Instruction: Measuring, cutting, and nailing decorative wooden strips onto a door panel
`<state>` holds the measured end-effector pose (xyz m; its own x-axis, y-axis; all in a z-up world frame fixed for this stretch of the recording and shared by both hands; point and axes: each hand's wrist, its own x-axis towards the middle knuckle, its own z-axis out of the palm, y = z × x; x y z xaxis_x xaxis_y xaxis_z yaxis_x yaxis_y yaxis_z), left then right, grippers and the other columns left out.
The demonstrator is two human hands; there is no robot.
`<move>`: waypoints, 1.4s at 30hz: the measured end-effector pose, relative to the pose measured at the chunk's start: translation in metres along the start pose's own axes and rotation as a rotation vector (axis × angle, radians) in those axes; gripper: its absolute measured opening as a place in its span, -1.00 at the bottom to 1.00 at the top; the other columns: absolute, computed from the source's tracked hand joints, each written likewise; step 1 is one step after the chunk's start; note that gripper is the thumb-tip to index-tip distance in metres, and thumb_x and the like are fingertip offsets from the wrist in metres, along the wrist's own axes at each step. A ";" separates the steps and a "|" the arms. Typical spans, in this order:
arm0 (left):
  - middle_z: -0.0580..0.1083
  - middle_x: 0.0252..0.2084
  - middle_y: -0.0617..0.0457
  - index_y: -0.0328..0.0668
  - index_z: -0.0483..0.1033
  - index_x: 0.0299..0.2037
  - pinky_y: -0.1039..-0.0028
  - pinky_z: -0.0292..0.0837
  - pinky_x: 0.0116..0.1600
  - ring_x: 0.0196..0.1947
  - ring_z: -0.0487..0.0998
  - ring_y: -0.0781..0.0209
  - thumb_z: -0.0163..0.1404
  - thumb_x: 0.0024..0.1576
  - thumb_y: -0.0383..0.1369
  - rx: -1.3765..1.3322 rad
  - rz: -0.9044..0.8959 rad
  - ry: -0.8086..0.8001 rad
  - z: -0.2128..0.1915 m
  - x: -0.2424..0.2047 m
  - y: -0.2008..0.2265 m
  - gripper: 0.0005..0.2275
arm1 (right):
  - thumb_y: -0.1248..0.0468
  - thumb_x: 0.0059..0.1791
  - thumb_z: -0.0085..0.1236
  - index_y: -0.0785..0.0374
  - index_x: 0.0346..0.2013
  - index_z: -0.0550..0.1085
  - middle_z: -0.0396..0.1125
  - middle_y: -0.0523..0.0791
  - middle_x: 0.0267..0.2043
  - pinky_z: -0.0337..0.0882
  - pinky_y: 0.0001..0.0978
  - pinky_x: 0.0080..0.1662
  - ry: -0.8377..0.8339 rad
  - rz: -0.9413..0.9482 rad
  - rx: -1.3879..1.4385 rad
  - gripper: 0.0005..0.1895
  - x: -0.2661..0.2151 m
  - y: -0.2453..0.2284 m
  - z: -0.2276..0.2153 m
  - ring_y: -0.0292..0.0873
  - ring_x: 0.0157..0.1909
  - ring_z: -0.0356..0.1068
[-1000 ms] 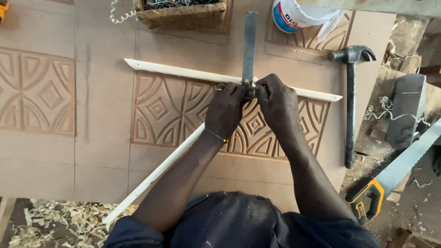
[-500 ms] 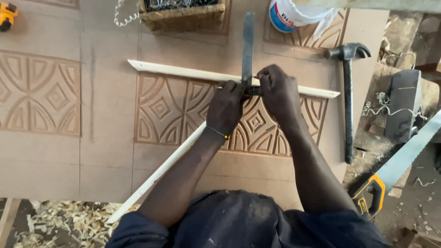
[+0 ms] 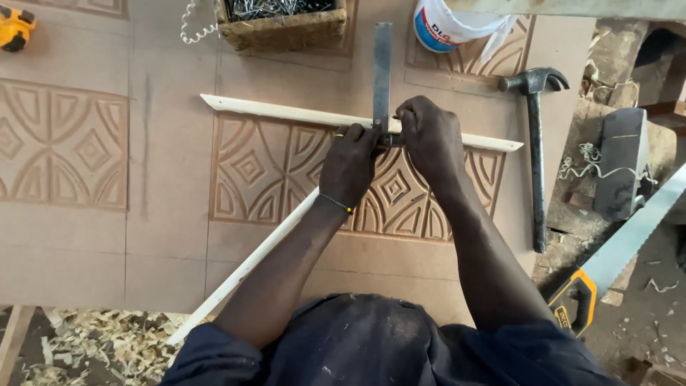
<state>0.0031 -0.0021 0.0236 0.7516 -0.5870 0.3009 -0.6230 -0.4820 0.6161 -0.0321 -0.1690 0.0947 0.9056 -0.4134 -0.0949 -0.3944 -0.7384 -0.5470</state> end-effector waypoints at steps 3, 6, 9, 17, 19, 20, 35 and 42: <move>0.44 -0.19 -0.06 -0.08 0.52 0.07 0.19 0.65 -0.12 -0.07 0.55 -0.25 0.06 0.23 -0.21 0.000 -0.010 -0.009 0.007 -0.001 -0.004 -0.73 | 0.13 0.12 -0.01 0.07 -0.15 0.54 0.48 0.07 -0.44 0.41 0.30 -0.12 -0.015 -0.028 -0.004 -0.81 -0.007 -0.011 -0.001 0.36 -0.21 0.47; 0.43 -0.21 -0.04 -0.06 0.51 0.10 0.21 0.66 -0.15 -0.09 0.56 -0.23 0.12 0.20 -0.23 0.019 0.006 -0.011 0.009 -0.001 -0.006 -0.71 | 0.11 0.11 -0.01 0.00 -0.21 0.53 0.48 -0.08 -0.49 0.46 0.17 -0.13 -0.087 0.057 -0.039 -0.84 -0.019 -0.016 -0.009 0.24 -0.23 0.50; 0.42 -0.21 -0.05 -0.05 0.51 0.13 0.18 0.66 -0.17 -0.10 0.56 -0.25 0.12 0.20 -0.23 0.025 -0.006 -0.008 0.008 -0.001 -0.005 -0.68 | 0.13 0.10 0.01 0.04 -0.22 0.53 0.47 -0.03 -0.47 0.44 0.23 -0.13 -0.096 -0.018 -0.042 -0.85 -0.011 -0.007 -0.004 0.28 -0.21 0.49; 0.44 -0.21 -0.04 -0.04 0.52 0.08 0.20 0.67 -0.17 -0.10 0.56 -0.23 0.15 0.16 -0.24 0.010 -0.014 -0.030 -0.007 0.003 0.002 -0.70 | 0.15 0.08 0.04 0.04 -0.25 0.54 0.46 -0.05 -0.49 0.43 0.22 -0.17 0.003 -0.061 -0.011 -0.85 0.013 -0.006 0.002 0.28 -0.25 0.48; 0.43 -0.21 -0.04 -0.03 0.52 0.07 0.20 0.66 -0.17 -0.10 0.56 -0.23 0.14 0.17 -0.26 -0.006 -0.012 -0.033 -0.006 0.001 0.002 -0.72 | 0.13 0.07 0.04 -0.01 -0.26 0.55 0.46 -0.12 -0.53 0.45 0.17 -0.18 0.024 -0.050 -0.003 -0.87 0.004 -0.011 0.001 0.22 -0.27 0.50; 0.43 -0.20 -0.03 -0.03 0.53 0.04 0.21 0.66 -0.16 -0.10 0.56 -0.21 0.14 0.16 -0.25 -0.003 -0.022 -0.036 -0.004 0.001 0.001 -0.73 | 0.14 0.08 0.04 0.01 -0.23 0.54 0.46 -0.08 -0.51 0.44 0.18 -0.17 0.048 -0.031 0.003 -0.87 -0.002 -0.018 -0.003 0.24 -0.26 0.49; 0.42 -0.20 -0.02 0.00 0.47 0.15 0.18 0.64 -0.10 -0.09 0.56 -0.24 0.07 0.21 -0.20 0.085 0.035 -0.007 0.015 -0.003 -0.012 -0.68 | 0.09 0.10 0.03 -0.03 -0.17 0.53 0.49 0.03 -0.40 0.46 0.20 -0.13 -0.065 -0.017 -0.101 -0.85 -0.015 0.000 0.003 0.29 -0.21 0.49; 0.45 -0.22 -0.02 -0.03 0.53 0.00 0.17 0.62 -0.12 -0.20 0.58 -0.27 0.07 0.22 -0.18 0.032 0.012 -0.010 0.001 -0.002 -0.004 -0.76 | 0.31 -0.03 0.22 0.10 -0.15 0.57 0.40 0.10 -0.25 0.43 0.17 -0.11 -0.021 -0.258 -0.056 -0.83 -0.009 0.009 -0.016 0.35 -0.10 0.40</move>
<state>0.0039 0.0004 0.0197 0.7421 -0.5992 0.3004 -0.6386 -0.4955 0.5888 -0.0466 -0.1805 0.1036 0.9801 -0.1972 0.0242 -0.1577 -0.8463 -0.5088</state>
